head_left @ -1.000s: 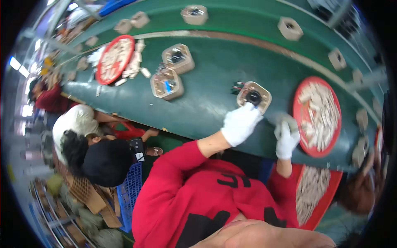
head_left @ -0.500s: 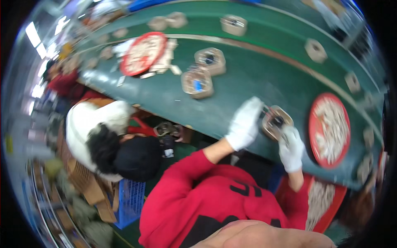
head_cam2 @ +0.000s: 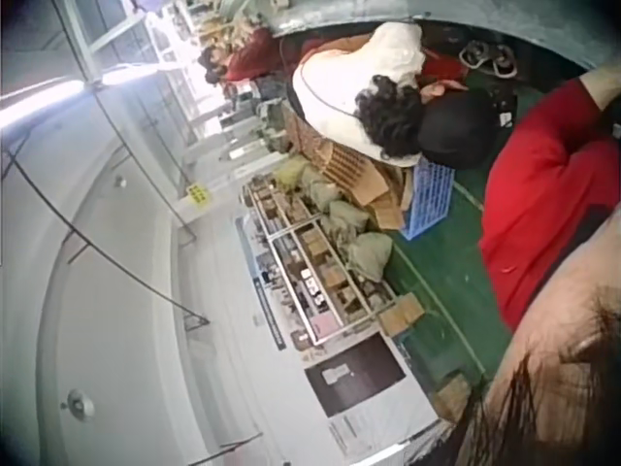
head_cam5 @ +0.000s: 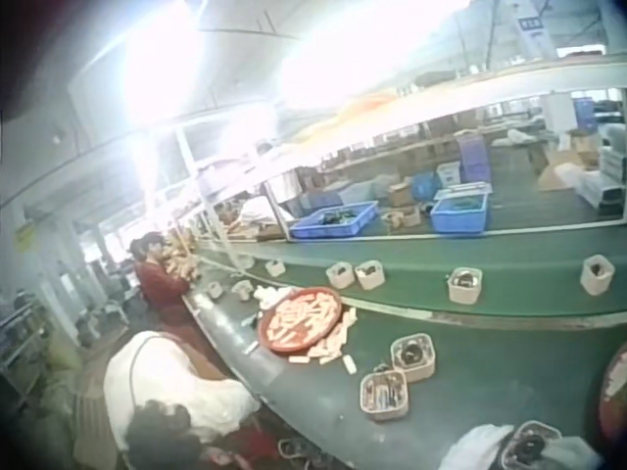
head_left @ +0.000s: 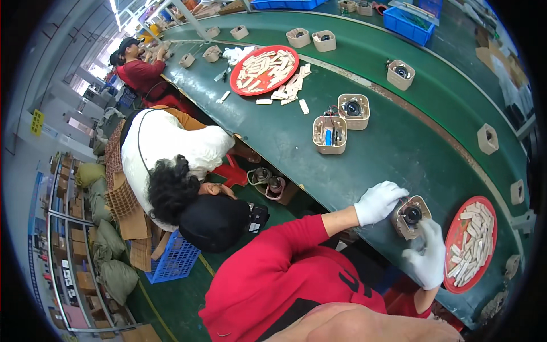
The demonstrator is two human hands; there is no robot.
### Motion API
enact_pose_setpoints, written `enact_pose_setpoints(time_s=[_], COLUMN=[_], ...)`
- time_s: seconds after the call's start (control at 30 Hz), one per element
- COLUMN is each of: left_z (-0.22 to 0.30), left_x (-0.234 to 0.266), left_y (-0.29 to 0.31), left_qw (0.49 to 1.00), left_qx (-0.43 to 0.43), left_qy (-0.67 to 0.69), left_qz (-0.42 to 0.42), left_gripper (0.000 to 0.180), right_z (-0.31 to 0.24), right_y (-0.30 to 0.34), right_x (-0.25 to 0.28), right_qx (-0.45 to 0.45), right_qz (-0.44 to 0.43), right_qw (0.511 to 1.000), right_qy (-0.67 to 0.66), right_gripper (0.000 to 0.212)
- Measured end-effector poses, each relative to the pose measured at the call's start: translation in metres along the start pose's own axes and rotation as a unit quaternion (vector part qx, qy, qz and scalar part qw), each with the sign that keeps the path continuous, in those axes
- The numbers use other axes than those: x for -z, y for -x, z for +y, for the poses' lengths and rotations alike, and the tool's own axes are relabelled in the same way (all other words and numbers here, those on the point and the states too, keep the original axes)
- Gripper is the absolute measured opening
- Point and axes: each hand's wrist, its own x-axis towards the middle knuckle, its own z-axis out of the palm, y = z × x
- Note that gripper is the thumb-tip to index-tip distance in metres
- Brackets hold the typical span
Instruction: Assembling small electronic components into plastic housings on a factory conveyor belt.
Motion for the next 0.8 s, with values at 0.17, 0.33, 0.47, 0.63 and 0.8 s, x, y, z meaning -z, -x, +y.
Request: enact_pose_setpoints(time_s=[0.17, 0.33, 0.47, 0.63, 0.8], left_z=[0.016, 0.029, 0.052, 0.04, 0.039], left_x=[0.017, 0.035, 0.058, 0.048, 0.055], left_y=[0.007, 0.018, 0.018, 0.013, 0.009], left_qw=[0.999, 0.997, 0.975, 0.664, 0.8], left_qx=[0.041, -0.004, 0.099, 0.239, 0.308], left_qy=[0.021, 0.023, 0.2, 0.698, 0.51], left_qz=[-0.001, 0.074, -0.015, -0.119, -0.065], left_gripper=[0.026, 0.021, 0.032, 0.035, 0.029], right_z=[0.049, 0.078, 0.082, 0.08, 0.087], right_y=[-0.01, -0.024, -0.032, -0.027, -0.031], right_x=[-0.015, -0.051, -0.05, -0.044, -0.058], right_qx=[-0.173, -0.105, -0.122, -0.158, -0.125], right_qz=[0.151, 0.134, 0.088, 0.093, 0.114], right_qw=[0.964, 0.978, 0.982, 0.968, 0.975], right_qy=[-0.132, -0.12, -0.113, -0.171, -0.142], right_gripper=[0.037, 0.029, 0.029, 0.032, 0.033])
